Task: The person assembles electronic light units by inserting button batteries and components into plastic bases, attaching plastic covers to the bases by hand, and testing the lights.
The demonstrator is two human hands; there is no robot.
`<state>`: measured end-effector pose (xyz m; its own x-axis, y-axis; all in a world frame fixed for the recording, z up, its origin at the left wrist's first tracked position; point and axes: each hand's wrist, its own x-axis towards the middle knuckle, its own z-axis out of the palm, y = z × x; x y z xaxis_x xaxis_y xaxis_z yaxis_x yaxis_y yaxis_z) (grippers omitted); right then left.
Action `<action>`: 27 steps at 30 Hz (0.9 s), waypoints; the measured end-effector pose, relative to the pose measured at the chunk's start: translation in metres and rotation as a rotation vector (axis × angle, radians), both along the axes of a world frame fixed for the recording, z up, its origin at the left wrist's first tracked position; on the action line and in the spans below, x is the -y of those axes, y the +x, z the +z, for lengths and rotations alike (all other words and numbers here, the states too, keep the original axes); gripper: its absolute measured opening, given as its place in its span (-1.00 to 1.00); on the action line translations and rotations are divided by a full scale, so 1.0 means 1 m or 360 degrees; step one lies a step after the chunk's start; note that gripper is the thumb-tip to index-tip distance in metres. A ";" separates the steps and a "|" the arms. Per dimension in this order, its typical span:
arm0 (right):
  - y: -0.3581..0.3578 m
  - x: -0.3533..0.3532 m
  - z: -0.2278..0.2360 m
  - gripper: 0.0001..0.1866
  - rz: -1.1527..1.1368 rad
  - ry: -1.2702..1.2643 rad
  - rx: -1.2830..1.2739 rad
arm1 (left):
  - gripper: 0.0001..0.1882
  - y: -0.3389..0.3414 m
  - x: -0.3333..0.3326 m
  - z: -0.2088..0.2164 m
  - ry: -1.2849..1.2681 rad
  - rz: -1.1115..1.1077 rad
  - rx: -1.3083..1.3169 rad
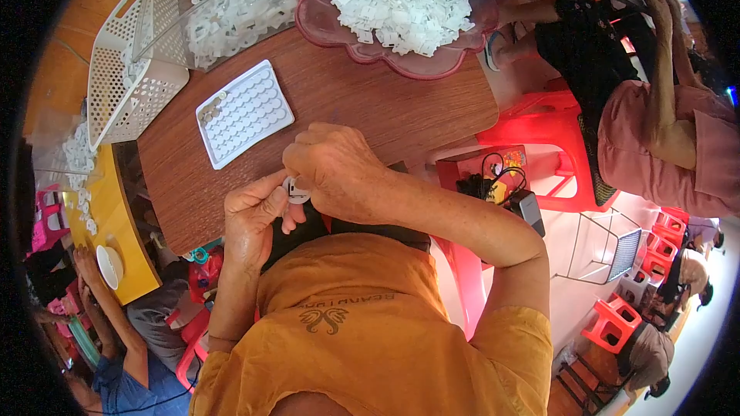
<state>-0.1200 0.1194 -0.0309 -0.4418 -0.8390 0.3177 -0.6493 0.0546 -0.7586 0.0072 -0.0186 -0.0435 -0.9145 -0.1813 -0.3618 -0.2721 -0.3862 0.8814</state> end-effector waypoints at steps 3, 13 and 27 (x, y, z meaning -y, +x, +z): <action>0.001 0.001 -0.001 -0.84 -0.0001 0.0015 0.0020 | -0.70 0.000 0.001 -0.002 0.0013 0.0005 -0.0014; 0.004 0.001 0.000 -0.83 -0.0002 0.0036 -0.0054 | -0.70 0.000 -0.002 -0.004 0.0005 0.0024 0.0029; 0.005 -0.002 -0.001 -0.82 0.0034 0.0050 -0.0017 | -0.71 0.000 0.001 -0.005 0.0023 -0.0044 -0.0004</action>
